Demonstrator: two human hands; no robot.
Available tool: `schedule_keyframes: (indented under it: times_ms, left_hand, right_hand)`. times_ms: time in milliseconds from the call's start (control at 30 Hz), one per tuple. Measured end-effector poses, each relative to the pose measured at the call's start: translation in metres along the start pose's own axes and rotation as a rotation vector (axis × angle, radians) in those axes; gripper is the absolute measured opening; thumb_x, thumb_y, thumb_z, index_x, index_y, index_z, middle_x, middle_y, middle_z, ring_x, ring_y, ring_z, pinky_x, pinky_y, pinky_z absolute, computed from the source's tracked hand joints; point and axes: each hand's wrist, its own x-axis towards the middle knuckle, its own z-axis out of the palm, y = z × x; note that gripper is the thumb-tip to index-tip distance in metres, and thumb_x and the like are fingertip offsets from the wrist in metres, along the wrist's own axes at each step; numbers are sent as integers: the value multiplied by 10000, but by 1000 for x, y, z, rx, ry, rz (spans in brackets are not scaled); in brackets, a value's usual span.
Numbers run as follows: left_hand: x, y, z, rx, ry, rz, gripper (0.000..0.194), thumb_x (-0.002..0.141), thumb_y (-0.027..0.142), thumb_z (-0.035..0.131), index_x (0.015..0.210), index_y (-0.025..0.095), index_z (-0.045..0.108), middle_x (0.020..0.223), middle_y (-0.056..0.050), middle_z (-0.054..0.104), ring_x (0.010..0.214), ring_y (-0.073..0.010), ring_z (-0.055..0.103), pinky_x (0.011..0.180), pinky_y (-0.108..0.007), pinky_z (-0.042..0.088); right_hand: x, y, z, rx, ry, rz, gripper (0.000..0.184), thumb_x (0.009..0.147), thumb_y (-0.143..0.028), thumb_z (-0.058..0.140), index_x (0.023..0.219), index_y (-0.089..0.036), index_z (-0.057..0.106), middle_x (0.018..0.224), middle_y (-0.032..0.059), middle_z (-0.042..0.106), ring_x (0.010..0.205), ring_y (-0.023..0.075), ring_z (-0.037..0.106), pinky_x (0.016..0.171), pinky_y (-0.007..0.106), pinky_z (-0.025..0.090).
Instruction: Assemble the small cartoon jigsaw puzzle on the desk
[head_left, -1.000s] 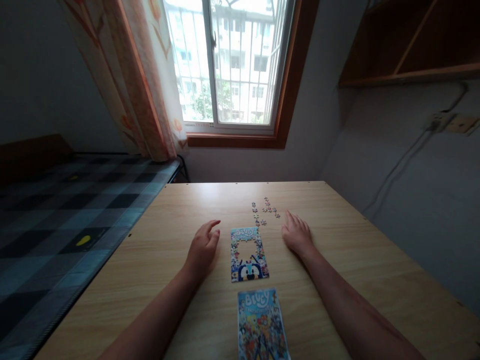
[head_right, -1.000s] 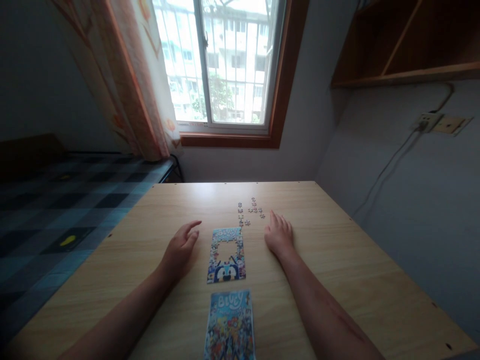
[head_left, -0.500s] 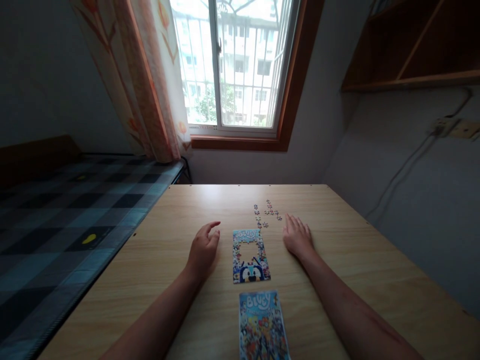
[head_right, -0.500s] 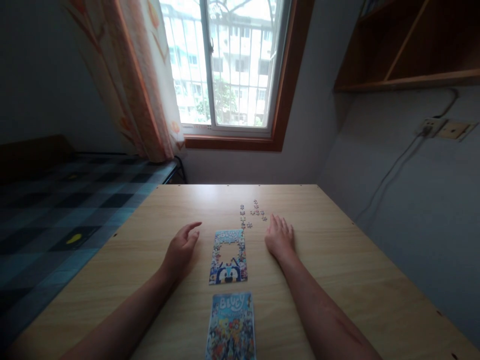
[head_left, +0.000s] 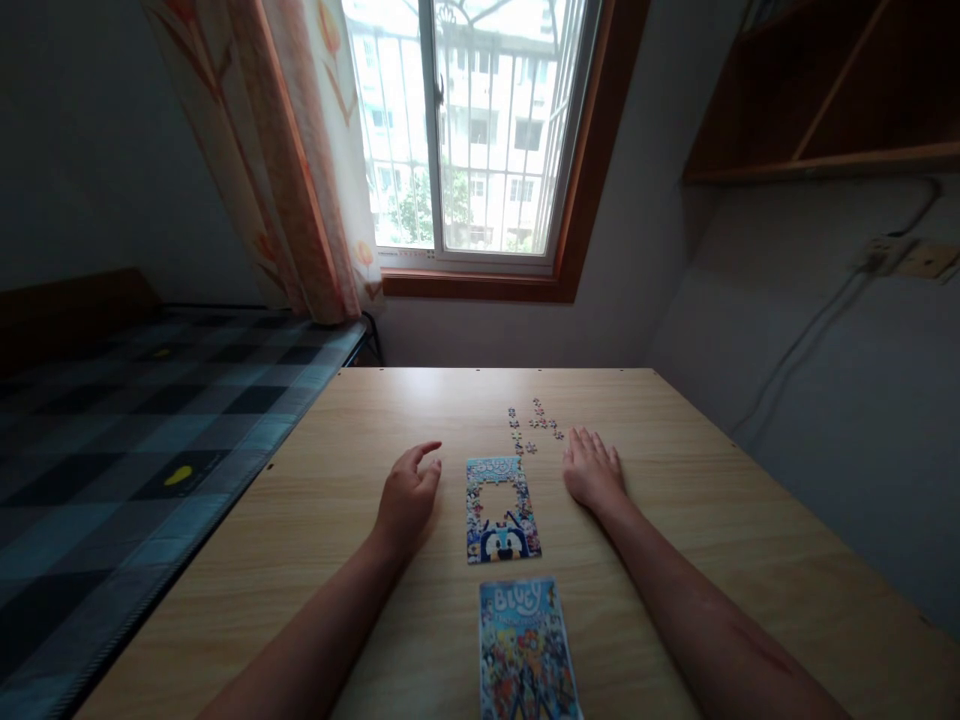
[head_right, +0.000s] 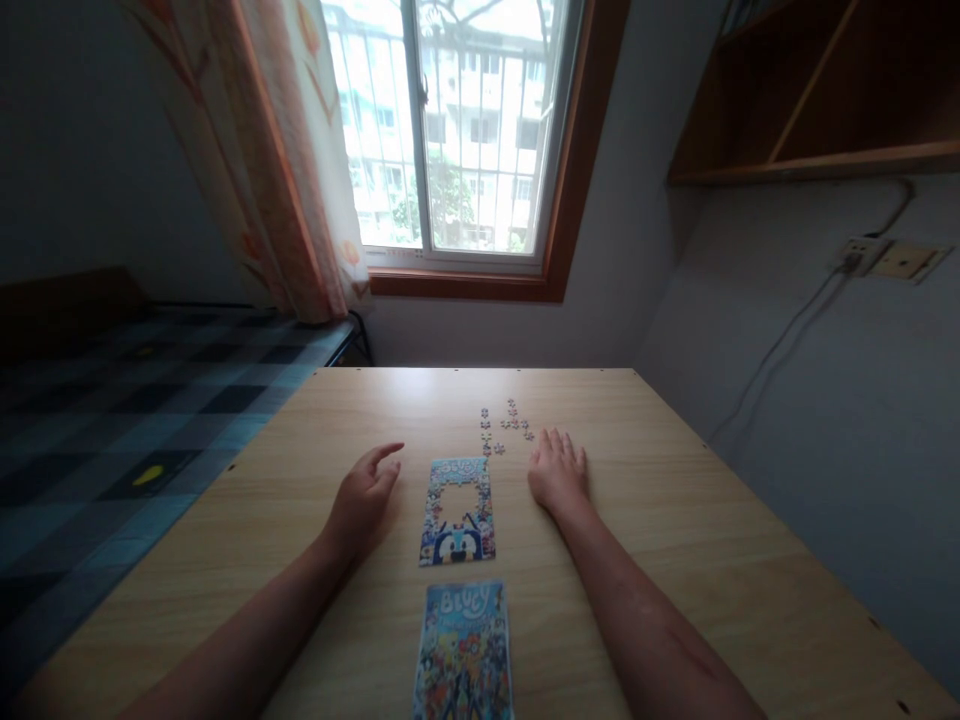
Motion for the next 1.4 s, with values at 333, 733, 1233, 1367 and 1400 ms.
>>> schedule_keyframes:
  times_ms: [333, 733, 1233, 1367, 1400]
  left_hand:
    - [0, -1, 0, -6, 19, -30, 419, 863, 373, 493, 1160, 166, 703, 1219, -115, 710, 1171, -281, 631, 1065, -452, 471]
    - [1, -2, 0, -25, 21, -48, 411, 862, 355, 500, 1162, 161, 703, 1209, -114, 713, 1159, -270, 634, 1073, -447, 464]
    - [2, -4, 4, -19, 9, -45, 376, 851, 328, 507, 1124, 183, 721, 1190, -93, 719, 1166, -268, 624, 1068, -435, 454]
    - [2, -4, 4, -16, 10, -43, 373, 850, 334, 507, 1115, 183, 723, 1186, -92, 717, 1165, -267, 622, 1070, -433, 448]
    - [2, -4, 4, -14, 9, -42, 375, 850, 335, 505, 1112, 182, 725, 1182, -93, 717, 1164, -268, 621, 1070, -434, 447]
  right_hand:
    - [3, -1, -2, 12, -28, 13, 613, 1026, -395, 212, 1597, -181, 278, 1668, 68, 227, 1534, 249, 196, 1236, 517, 114]
    - [19, 3, 0, 91, 4, 100, 591, 1028, -398, 229, 1585, -216, 311, 1665, 44, 246, 1537, 272, 184, 1231, 556, 90]
    - [9, -37, -17, 359, 500, -419, 215, 890, -377, 634, 854, -243, 798, 1518, 73, 495, 1506, 342, 221, 1209, 624, 65]
    - [1, -48, -18, 356, 387, -411, 188, 856, -387, 691, 798, -236, 788, 1564, 61, 441, 1528, 350, 152, 1202, 639, 27]
    - [0, -49, -18, 354, 369, -401, 190, 851, -392, 698, 793, -233, 785, 1574, 61, 427, 1531, 351, 144, 1201, 639, 27]
